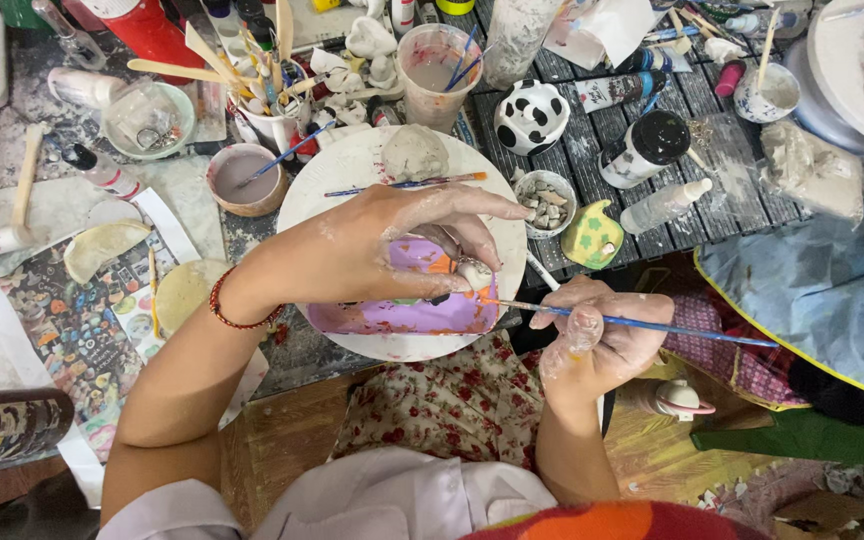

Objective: The person paints a small white ceramic figurine with orange paint using a fine brush. They repeatedly dip the brush into a purple paint palette and apply paint to the figurine's surface while holding it steady with the other hand.

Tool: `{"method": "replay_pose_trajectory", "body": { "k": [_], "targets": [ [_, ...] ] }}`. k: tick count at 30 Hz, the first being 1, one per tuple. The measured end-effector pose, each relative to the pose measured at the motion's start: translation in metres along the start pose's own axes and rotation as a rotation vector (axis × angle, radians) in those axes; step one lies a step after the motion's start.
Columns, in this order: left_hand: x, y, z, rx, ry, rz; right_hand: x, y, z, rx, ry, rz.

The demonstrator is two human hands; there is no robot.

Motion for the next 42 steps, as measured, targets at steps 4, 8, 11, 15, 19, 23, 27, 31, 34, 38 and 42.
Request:
{"method": "replay_pose_trajectory", "body": {
  "k": [4,8,11,15,19,23,27,31,34,38,42],
  "targets": [
    [0.000,-0.001,-0.001,-0.040,0.019,0.018,0.000,0.000,0.000,0.019,0.006,0.005],
    [0.000,-0.001,-0.001,-0.019,0.038,0.019,-0.001,-0.001,-0.001,0.022,0.048,-0.002],
    [0.001,0.002,0.000,0.004,0.036,0.017,-0.001,0.000,-0.002,0.009,0.094,-0.044],
    [0.001,0.003,0.001,0.010,0.070,0.021,-0.002,-0.001,-0.004,0.019,0.041,-0.093],
    [0.001,0.002,0.003,0.012,0.092,0.026,0.000,-0.002,-0.005,0.025,-0.063,-0.043],
    [0.002,0.002,0.003,0.015,0.107,0.030,0.003,-0.003,-0.006,0.076,-0.044,-0.013],
    [-0.003,0.002,0.001,0.027,0.076,0.040,0.001,-0.008,-0.008,0.083,-0.023,-0.020],
    [-0.004,0.002,-0.001,0.028,0.090,0.042,-0.002,-0.010,-0.008,0.056,-0.039,-0.045],
    [-0.005,0.000,-0.002,0.028,0.096,0.047,-0.001,-0.007,-0.006,0.050,-0.048,-0.029],
    [-0.004,0.001,-0.003,0.013,0.072,0.041,0.001,-0.007,-0.004,0.100,-0.024,-0.026],
    [-0.003,0.002,-0.002,-0.013,0.084,0.034,0.001,-0.010,-0.003,0.066,-0.024,-0.028]
  ]
}}
Point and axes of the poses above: each hand's wrist, its own y-axis away from the middle knuckle, its own x-axis out of the palm, z = x × y, the point moved 1 cm from there along -y, towards the middle knuckle, and after that the axes turned 12 degrees about z, right-handed, at the moved point
